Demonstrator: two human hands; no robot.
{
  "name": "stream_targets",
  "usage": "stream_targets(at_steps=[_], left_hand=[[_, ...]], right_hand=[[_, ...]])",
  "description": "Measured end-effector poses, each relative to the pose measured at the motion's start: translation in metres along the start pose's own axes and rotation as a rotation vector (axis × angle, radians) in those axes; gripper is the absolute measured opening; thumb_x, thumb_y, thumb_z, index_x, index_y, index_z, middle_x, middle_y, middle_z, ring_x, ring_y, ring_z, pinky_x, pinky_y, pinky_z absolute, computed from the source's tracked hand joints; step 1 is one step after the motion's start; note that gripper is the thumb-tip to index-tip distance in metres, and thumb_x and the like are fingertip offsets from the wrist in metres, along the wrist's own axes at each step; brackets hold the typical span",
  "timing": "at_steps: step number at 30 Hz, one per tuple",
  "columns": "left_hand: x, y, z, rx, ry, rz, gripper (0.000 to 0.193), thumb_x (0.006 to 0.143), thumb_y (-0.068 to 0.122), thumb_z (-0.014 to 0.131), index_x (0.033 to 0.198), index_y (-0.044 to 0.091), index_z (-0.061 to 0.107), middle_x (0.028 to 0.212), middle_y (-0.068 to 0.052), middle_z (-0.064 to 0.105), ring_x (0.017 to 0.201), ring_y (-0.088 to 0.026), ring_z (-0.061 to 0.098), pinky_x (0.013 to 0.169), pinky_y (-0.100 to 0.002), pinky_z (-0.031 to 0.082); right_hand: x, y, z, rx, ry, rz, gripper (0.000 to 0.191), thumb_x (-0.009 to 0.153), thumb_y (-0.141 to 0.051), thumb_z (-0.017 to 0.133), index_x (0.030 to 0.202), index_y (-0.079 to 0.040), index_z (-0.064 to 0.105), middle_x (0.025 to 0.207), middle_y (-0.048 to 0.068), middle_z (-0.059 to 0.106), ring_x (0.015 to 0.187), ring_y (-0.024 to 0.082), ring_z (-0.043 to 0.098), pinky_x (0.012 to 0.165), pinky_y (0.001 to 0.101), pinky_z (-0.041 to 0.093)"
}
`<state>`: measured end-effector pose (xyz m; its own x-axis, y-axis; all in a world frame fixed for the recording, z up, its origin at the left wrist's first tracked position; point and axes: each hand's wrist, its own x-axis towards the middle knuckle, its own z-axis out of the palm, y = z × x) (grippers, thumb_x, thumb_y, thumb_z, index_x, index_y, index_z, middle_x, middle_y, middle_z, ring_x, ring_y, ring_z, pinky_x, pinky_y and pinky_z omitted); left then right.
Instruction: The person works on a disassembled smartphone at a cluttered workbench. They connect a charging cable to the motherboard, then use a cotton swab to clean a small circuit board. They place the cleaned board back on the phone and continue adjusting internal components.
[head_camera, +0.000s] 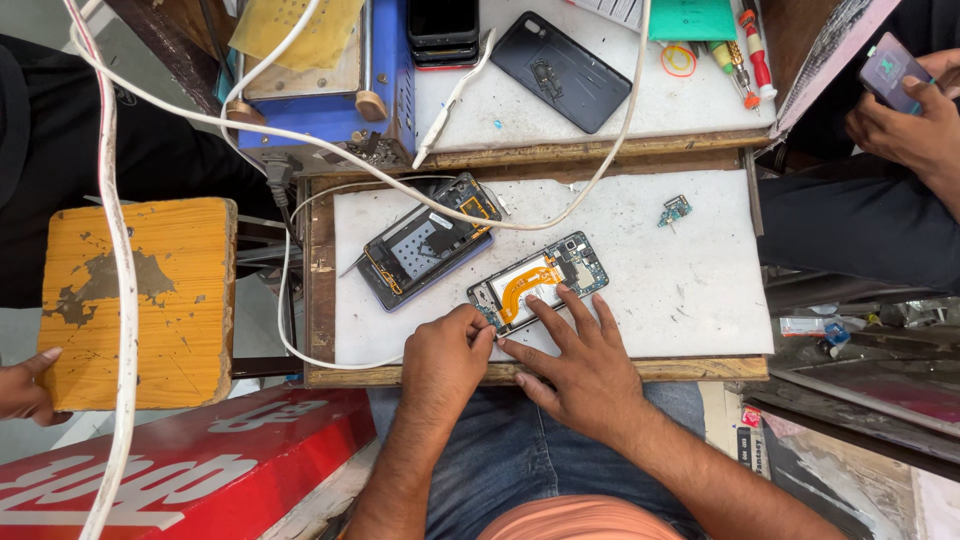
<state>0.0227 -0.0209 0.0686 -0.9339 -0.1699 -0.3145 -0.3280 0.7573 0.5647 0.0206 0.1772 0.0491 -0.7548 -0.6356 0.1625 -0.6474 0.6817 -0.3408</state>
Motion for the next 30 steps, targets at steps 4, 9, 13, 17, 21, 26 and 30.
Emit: stream_targets(at_steps=[4, 9, 13, 17, 21, 26, 30], left_hand=[[-0.001, 0.003, 0.0, 0.032, 0.05, 0.056, 0.016, 0.089, 0.024, 0.074, 0.087, 0.008, 0.07, 0.079, -0.009, 0.077, 0.075, -0.029, 0.076, 0.069, -0.042, 0.06], [0.006, 0.01, -0.007, 0.081, -0.037, -0.029, 0.015, 0.087, 0.026, 0.076, 0.087, 0.011, 0.071, 0.079, -0.01, 0.076, 0.076, -0.032, 0.075, 0.072, -0.044, 0.06], [0.01, 0.015, -0.009, 0.15, -0.078, -0.042, 0.016, 0.086, 0.027, 0.076, 0.087, 0.012, 0.07, 0.079, -0.011, 0.075, 0.078, -0.032, 0.075, 0.073, -0.045, 0.059], [0.011, 0.014, -0.008, 0.171, -0.085, -0.026, 0.016, 0.086, 0.027, 0.076, 0.088, 0.012, 0.07, 0.08, -0.012, 0.075, 0.08, -0.034, 0.074, 0.074, -0.047, 0.059], [0.004, 0.007, -0.005, 0.102, 0.004, 0.079, 0.016, 0.088, 0.027, 0.075, 0.089, 0.012, 0.071, 0.081, -0.012, 0.076, 0.078, -0.036, 0.074, 0.071, -0.048, 0.058], [0.005, -0.013, -0.024, 0.089, 0.295, 0.147, 0.026, 0.089, 0.025, 0.076, 0.111, 0.012, 0.073, 0.103, -0.014, 0.075, 0.094, -0.036, 0.071, 0.082, -0.046, 0.057], [0.029, -0.034, -0.052, 0.259, 0.46, 0.28, 0.051, 0.08, 0.022, 0.081, 0.128, 0.008, 0.068, 0.137, -0.017, 0.061, 0.127, -0.04, 0.054, 0.105, -0.048, 0.046]], right_hand=[[0.0, 0.0, 0.0, -0.004, -0.005, -0.004, 0.047, 0.084, -0.048, 0.07, 0.129, -0.036, 0.068, 0.153, 0.012, 0.042, 0.144, 0.041, 0.03, 0.113, 0.0689, 0.024], [0.0, -0.001, 0.0, -0.009, -0.001, 0.006, 0.044, 0.085, -0.049, 0.07, 0.127, -0.037, 0.069, 0.152, 0.011, 0.042, 0.144, 0.041, 0.03, 0.113, 0.0693, 0.024], [0.0, -0.001, 0.0, -0.01, -0.005, 0.003, 0.043, 0.085, -0.049, 0.069, 0.127, -0.036, 0.07, 0.153, 0.011, 0.042, 0.145, 0.04, 0.029, 0.113, 0.0696, 0.024], [0.0, -0.001, 0.0, 0.003, -0.008, 0.011, 0.042, 0.085, -0.049, 0.069, 0.125, -0.036, 0.07, 0.153, 0.011, 0.042, 0.144, 0.041, 0.029, 0.113, 0.0692, 0.023], [-0.001, 0.0, -0.001, 0.031, 0.021, 0.012, 0.044, 0.082, -0.045, 0.072, 0.125, -0.034, 0.071, 0.152, 0.01, 0.044, 0.145, 0.04, 0.031, 0.115, 0.067, 0.023], [-0.004, 0.002, -0.002, 0.133, 0.137, 0.021, 0.042, 0.081, -0.033, 0.076, 0.122, -0.026, 0.073, 0.148, 0.01, 0.052, 0.144, 0.038, 0.037, 0.117, 0.0633, 0.026], [-0.007, 0.005, -0.002, 0.245, 0.24, 0.023, 0.036, 0.082, -0.023, 0.078, 0.118, -0.021, 0.074, 0.142, 0.007, 0.06, 0.142, 0.037, 0.044, 0.119, 0.0606, 0.031]])
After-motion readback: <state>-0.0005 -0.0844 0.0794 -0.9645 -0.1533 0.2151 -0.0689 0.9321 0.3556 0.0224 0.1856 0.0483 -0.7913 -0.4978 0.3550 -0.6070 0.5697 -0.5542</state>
